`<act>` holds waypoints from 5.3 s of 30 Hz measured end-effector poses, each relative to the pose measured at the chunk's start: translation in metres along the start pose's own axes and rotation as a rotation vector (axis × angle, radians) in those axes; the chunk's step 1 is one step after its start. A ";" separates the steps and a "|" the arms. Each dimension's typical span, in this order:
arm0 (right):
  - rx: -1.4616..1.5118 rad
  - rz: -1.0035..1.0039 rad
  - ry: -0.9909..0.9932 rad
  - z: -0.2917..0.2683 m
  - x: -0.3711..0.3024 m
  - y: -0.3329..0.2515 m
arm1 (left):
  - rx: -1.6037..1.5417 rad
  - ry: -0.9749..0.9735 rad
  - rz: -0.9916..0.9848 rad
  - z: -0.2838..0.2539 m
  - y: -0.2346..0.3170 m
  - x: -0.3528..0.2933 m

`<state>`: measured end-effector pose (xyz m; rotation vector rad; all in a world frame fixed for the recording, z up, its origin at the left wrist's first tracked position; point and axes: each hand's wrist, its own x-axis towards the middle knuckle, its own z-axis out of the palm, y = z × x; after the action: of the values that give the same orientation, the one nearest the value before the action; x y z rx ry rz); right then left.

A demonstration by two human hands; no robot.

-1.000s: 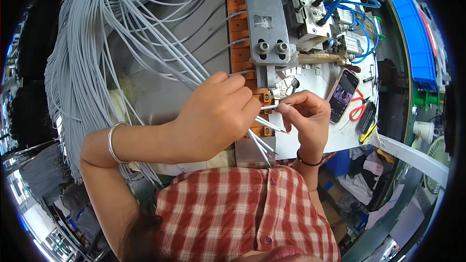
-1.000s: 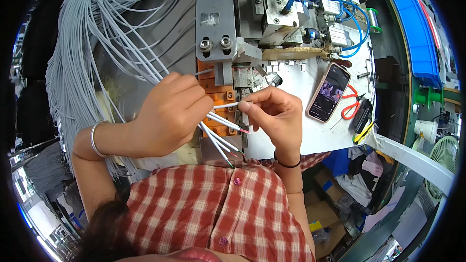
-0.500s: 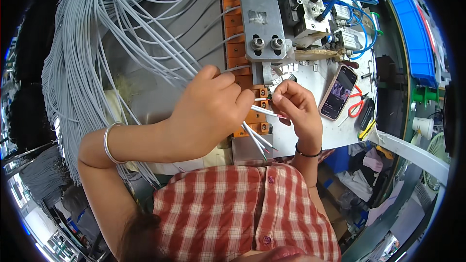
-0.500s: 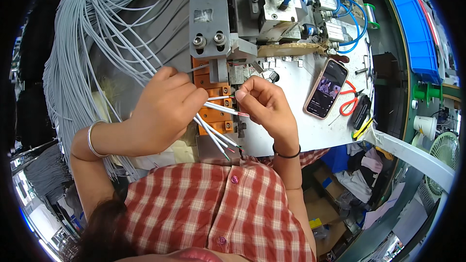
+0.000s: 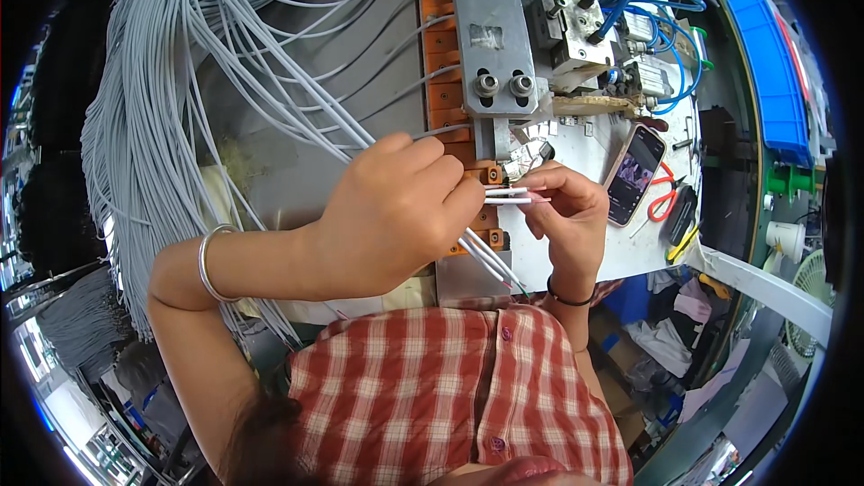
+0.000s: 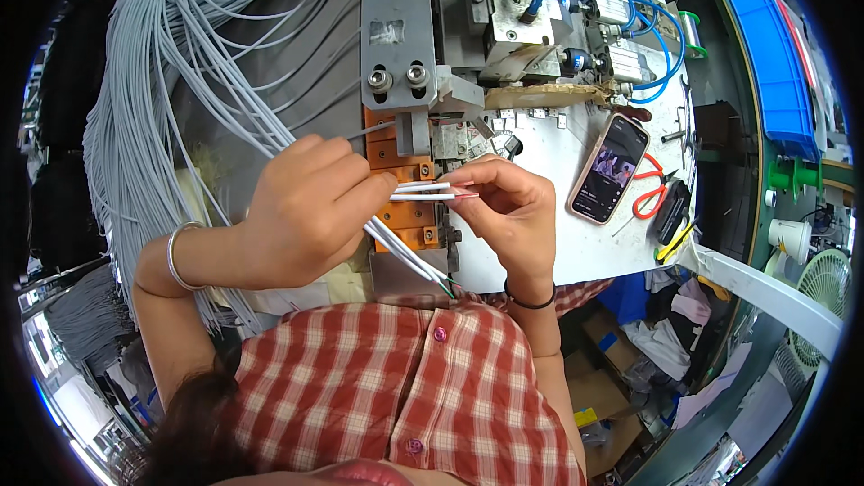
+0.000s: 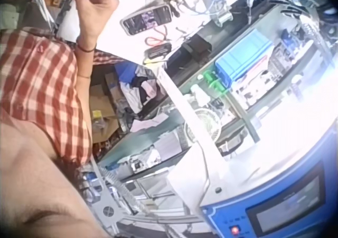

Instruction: Feeding and organizing bundles of wires into a crimping or connector assembly machine.

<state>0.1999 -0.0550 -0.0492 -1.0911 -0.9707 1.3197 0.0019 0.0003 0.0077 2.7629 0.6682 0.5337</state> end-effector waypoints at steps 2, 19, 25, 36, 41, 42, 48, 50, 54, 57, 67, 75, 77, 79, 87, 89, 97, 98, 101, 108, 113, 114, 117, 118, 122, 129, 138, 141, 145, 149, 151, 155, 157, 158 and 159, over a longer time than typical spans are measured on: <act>0.009 0.008 0.009 0.000 -0.001 0.000 | -0.003 -0.001 -0.001 0.000 0.000 0.000; 0.281 0.133 -0.202 0.000 -0.002 -0.006 | 0.000 0.034 -0.011 0.001 0.001 0.000; -0.044 0.045 0.026 -0.001 0.000 -0.002 | -0.011 0.007 0.002 0.009 0.001 -0.002; 0.049 0.355 -0.103 -0.007 0.008 0.003 | 0.038 -0.058 -0.047 0.001 0.001 0.000; -0.038 0.360 -0.096 -0.008 0.010 0.001 | 0.039 -0.024 0.006 0.012 -0.002 -0.002; -0.075 0.308 -0.051 -0.006 0.009 0.002 | 0.038 -0.023 0.007 0.011 -0.003 -0.001; -0.002 0.082 0.007 0.001 0.000 -0.006 | 0.050 -0.027 -0.018 0.002 -0.001 0.002; -0.002 0.072 0.025 0.003 0.000 -0.005 | 0.060 -0.034 -0.016 0.002 -0.001 0.001; -0.021 0.040 0.087 0.005 0.000 0.000 | -0.019 0.021 -0.017 0.003 0.000 0.001; -0.056 0.020 0.140 0.008 -0.003 0.003 | -0.021 0.041 -0.013 0.003 -0.001 -0.001; 0.011 0.101 0.068 0.010 -0.005 -0.008 | -0.010 -0.005 -0.059 -0.001 0.000 0.001; 0.015 0.118 -0.050 0.002 -0.003 -0.007 | -0.038 -0.011 -0.024 0.002 0.000 0.000; -0.114 0.053 0.046 0.003 -0.003 -0.007 | -0.005 -0.009 -0.036 0.003 0.000 0.000; 0.069 0.099 -0.023 0.002 -0.003 -0.005 | -0.013 -0.012 -0.016 0.005 0.002 0.000; -0.138 0.122 0.059 0.006 0.004 0.004 | 0.009 0.029 0.025 0.009 -0.002 0.001; -0.114 0.148 0.069 0.005 0.007 0.005 | -0.004 0.041 -0.016 0.006 -0.001 0.003; 0.041 0.381 -0.161 -0.017 0.014 0.007 | 0.059 0.075 0.029 0.017 -0.003 0.002; -0.003 0.370 -0.106 -0.015 0.012 0.006 | 0.059 0.074 0.029 0.016 -0.003 0.002; -0.091 0.344 0.004 -0.007 0.006 0.004 | 0.086 0.053 -0.008 0.009 -0.002 0.003; -0.124 -0.076 0.037 0.003 -0.001 0.000 | -0.016 0.006 -0.030 0.006 0.001 0.000; -0.056 -0.016 0.107 0.006 -0.005 0.001 | -0.036 0.000 -0.062 0.003 0.000 -0.001; -0.055 -0.014 0.124 0.009 -0.005 0.000 | -0.035 0.000 -0.064 0.002 0.000 0.000; -0.055 -0.010 0.161 0.011 -0.005 -0.004 | -0.009 0.011 -0.099 0.001 0.000 0.000; 0.076 0.045 0.035 0.006 -0.004 -0.004 | -0.010 0.011 -0.100 0.001 0.000 0.000; 0.267 0.142 -0.186 0.001 -0.004 -0.008 | -0.084 0.023 -0.030 0.002 -0.001 0.000; -0.091 0.021 0.050 0.002 -0.005 -0.004 | -0.015 -0.067 -0.003 0.005 0.001 -0.001; -0.181 0.145 0.036 -0.006 -0.003 -0.007 | -0.040 -0.036 0.067 0.008 0.004 -0.003; -0.165 0.186 0.054 -0.006 -0.003 -0.006 | -0.005 -0.004 0.062 0.009 0.005 -0.003; -0.154 0.150 0.074 -0.005 -0.001 0.003 | 0.017 0.023 0.044 0.009 0.004 -0.001; 0.053 0.267 0.005 -0.003 0.007 0.007 | 0.046 -0.046 -0.055 0.001 -0.001 0.000; -0.032 0.310 -0.083 -0.010 0.009 0.003 | 0.040 -0.050 -0.044 0.004 -0.001 0.000; -0.116 0.312 -0.076 -0.007 0.001 0.003 | 0.068 -0.025 0.008 0.012 0.001 -0.005; -0.140 0.308 -0.050 -0.003 -0.002 0.001 | 0.128 0.030 0.076 0.015 0.000 -0.005; -0.179 0.228 0.026 -0.001 -0.004 -0.005 | 0.125 0.030 0.086 0.010 0.002 -0.003; -0.219 0.149 0.102 0.001 -0.007 -0.014 | 0.114 -0.005 0.102 0.004 0.005 -0.003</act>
<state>0.2020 -0.0616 -0.0354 -1.4075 -0.9891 1.2836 0.0032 -0.0059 0.0053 2.9162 0.5762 0.5247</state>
